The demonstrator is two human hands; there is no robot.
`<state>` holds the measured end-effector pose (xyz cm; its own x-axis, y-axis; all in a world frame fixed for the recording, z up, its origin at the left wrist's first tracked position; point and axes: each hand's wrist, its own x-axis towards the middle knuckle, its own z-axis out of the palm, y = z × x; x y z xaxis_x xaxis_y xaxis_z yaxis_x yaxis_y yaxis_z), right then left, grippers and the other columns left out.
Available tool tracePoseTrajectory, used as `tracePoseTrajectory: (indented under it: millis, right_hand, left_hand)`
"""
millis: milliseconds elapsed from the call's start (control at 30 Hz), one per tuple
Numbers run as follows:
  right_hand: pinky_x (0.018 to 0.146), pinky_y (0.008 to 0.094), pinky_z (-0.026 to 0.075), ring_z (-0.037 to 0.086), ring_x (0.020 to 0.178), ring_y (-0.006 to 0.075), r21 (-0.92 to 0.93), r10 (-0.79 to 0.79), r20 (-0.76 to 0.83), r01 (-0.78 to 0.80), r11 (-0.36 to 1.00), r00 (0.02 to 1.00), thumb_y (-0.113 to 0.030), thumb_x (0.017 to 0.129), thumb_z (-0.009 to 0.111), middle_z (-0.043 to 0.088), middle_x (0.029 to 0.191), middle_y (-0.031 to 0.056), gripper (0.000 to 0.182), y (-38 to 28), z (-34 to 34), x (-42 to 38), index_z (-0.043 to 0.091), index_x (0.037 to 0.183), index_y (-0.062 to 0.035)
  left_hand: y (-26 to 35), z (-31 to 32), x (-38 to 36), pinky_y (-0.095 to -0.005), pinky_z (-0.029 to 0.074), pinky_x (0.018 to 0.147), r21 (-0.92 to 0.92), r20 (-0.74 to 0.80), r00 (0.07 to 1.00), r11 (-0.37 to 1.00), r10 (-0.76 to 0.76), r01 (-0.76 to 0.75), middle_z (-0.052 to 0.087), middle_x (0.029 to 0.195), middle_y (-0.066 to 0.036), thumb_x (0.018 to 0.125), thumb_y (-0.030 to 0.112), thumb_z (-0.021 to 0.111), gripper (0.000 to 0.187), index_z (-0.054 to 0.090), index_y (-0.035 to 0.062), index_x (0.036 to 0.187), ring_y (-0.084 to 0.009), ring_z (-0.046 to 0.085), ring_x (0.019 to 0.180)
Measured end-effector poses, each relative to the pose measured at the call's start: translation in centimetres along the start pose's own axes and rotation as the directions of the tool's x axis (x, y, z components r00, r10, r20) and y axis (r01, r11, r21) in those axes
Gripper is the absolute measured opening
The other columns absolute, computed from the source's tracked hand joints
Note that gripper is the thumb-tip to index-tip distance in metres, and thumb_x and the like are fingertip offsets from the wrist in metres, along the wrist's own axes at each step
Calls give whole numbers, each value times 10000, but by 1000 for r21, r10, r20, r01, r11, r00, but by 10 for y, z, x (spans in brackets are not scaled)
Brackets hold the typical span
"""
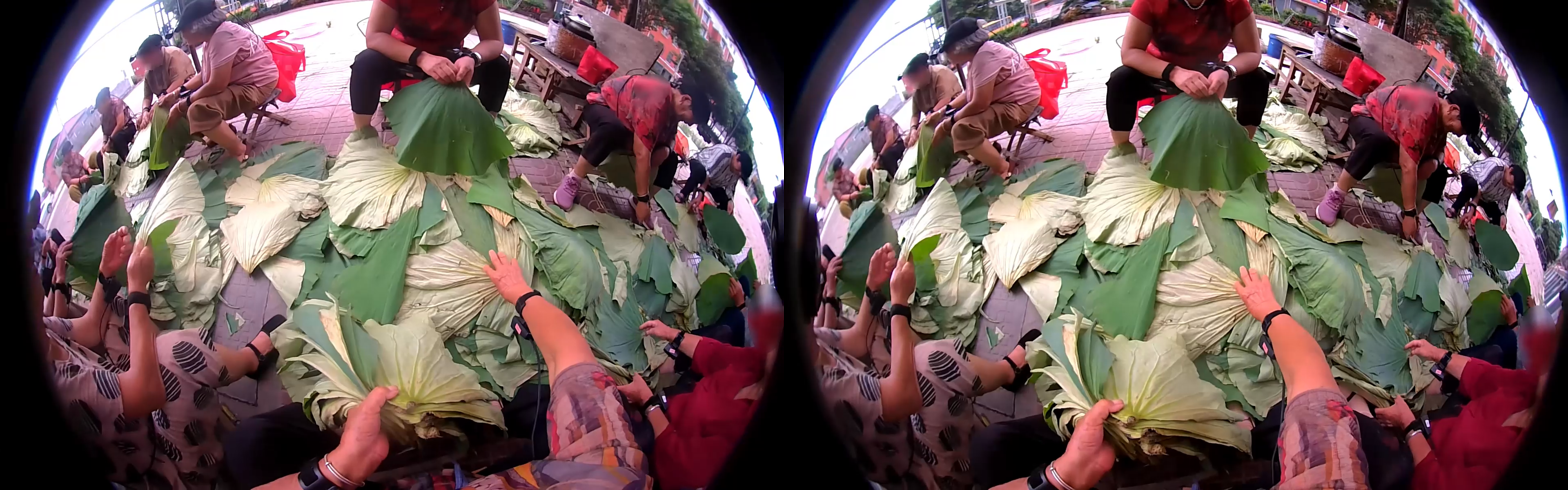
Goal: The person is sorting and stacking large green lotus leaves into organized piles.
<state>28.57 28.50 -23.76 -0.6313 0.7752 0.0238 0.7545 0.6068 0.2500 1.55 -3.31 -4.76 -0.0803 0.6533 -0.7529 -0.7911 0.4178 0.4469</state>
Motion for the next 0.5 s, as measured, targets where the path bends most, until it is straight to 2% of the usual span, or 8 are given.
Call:
tracePoseTrajectory:
  millis: [67, 133, 267, 333, 400, 467, 500]
  right_hand:
    - [842, 428, 360, 373, 1163, 271, -7, -29, -7, 29, 1000, 1000, -108, 792, 460, 363, 1321, 118, 271, 2, -4, 5, 510, 1058, -128]
    - [846, 440, 359, 366, 1169, 272, 6, -62, 139, 62, 998, 988, -85, 773, 486, 353, 1321, 118, 279, -1, -17, 8, 504, 1050, -115]
    - [847, 450, 360, 367, 1167, 276, -27, -117, 61, 119, 993, 991, -62, 755, 503, 341, 1319, 119, 283, 0, -13, 2, 496, 1036, -100]
    - [842, 453, 366, 371, 1159, 281, -50, -103, -35, 102, 994, 994, -48, 745, 506, 333, 1316, 119, 281, 1, -4, 4, 494, 1022, -94]
    - [841, 451, 371, 366, 1168, 283, -31, -87, 3, 87, 996, 996, -40, 739, 509, 338, 1310, 122, 308, -1, -3, 10, 485, 1042, -94]
    - [841, 457, 372, 356, 1184, 293, 117, -2, 128, -14, 993, 992, -31, 727, 516, 335, 1315, 134, 336, -4, -9, 15, 476, 1053, -100]
    - [861, 458, 369, 358, 1188, 292, 105, 1, 129, -14, 994, 992, -26, 731, 516, 340, 1318, 133, 377, -5, -12, 16, 470, 1096, -105]
  left_hand:
    - [-2, -4, 1, -365, 458, 817, 3, -5, 1000, 1000, -12, 12, 603, 944, -86, 751, 132, 580, 279, 532, 15, 999, -225, 579, 849]
    - [-2, -6, 2, -369, 454, 830, 16, -10, 999, 999, -38, 38, 599, 965, -93, 751, 135, 582, 311, 520, 5, 1027, -228, 577, 871]
    - [0, -3, -7, -375, 446, 849, -15, -1, 1000, 999, -30, 29, 591, 994, -104, 752, 138, 582, 353, 502, -4, 1065, -241, 571, 897]
    - [2, -2, -10, -322, 408, 850, -55, -23, 998, 997, -57, 56, 579, 981, -93, 724, 131, 632, 364, 521, -28, 1032, -210, 547, 904]
    - [2, -5, -10, -319, 404, 854, -47, -37, 998, 998, -46, 44, 579, 987, -92, 720, 135, 638, 379, 521, -35, 1038, -208, 544, 917]
    - [1, -6, -9, -312, 404, 851, -32, -26, 999, 999, -33, 32, 577, 999, -91, 713, 141, 647, 390, 522, -39, 1036, -204, 543, 915]
    - [0, -5, -10, -312, 404, 851, -29, -22, 999, 999, -39, 39, 577, 999, -91, 713, 141, 647, 390, 522, -39, 1036, -204, 543, 915]
